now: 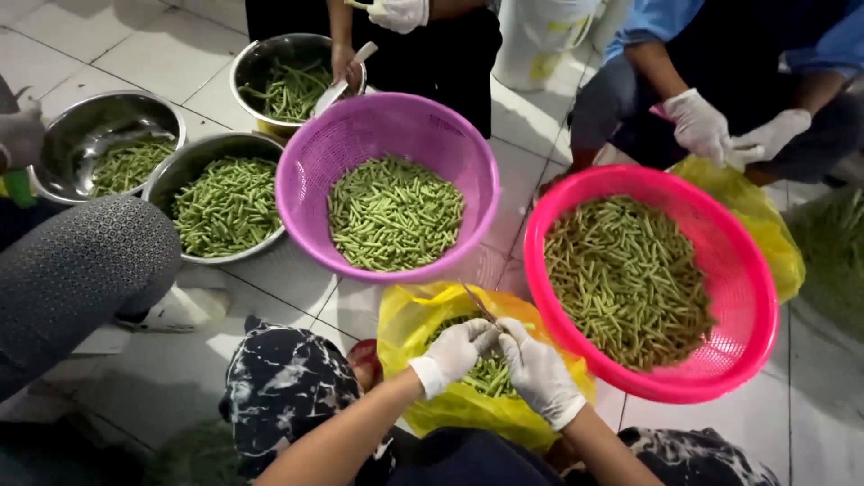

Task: A person sitting on the floor trims the ends of green beans using a small knife and sorts them into different colored baskets.

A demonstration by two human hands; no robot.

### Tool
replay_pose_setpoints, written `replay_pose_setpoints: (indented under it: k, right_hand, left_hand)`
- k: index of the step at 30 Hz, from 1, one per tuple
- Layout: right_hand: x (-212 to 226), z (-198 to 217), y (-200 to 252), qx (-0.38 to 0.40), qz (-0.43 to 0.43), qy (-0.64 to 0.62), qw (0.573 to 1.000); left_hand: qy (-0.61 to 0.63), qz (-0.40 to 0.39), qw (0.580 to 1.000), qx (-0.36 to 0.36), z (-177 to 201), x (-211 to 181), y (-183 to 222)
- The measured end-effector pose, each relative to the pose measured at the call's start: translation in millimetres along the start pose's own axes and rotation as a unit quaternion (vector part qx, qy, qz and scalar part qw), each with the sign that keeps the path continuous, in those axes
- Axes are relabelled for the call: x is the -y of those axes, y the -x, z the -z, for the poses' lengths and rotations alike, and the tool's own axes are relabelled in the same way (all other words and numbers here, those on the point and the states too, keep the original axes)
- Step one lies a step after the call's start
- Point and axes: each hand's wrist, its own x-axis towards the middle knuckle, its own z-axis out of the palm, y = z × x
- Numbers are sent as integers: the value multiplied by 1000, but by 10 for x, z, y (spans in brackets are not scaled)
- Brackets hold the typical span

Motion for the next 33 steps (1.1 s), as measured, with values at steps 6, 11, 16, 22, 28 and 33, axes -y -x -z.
replay_pose_setpoints:
  k: [6,11,16,22,28,33]
  right_hand:
    - [-40,-60,-22,-69,25,-57,996]
    - [-106,-24,-69,-94,-46,-54,993]
    - [52,121,-48,-104,-129,-83,983]
    - [-137,379,-223,-214,-121,-425,871]
    - [-348,1113,-233,-272,-248,-28,930]
    - [-140,879,-118,-200,-294,-127,926]
  left_hand:
    - [11,-20,1000,7,-39,-169,68]
    - [-132,1,991,14,-19,-246,117]
    - [-239,12,971,9,9,-214,110]
    - [-178,-40,983,21,-42,-206,136]
    - [-169,14,985,-16,48,-284,218]
    - [-212,27,977,-14,75,63,79]
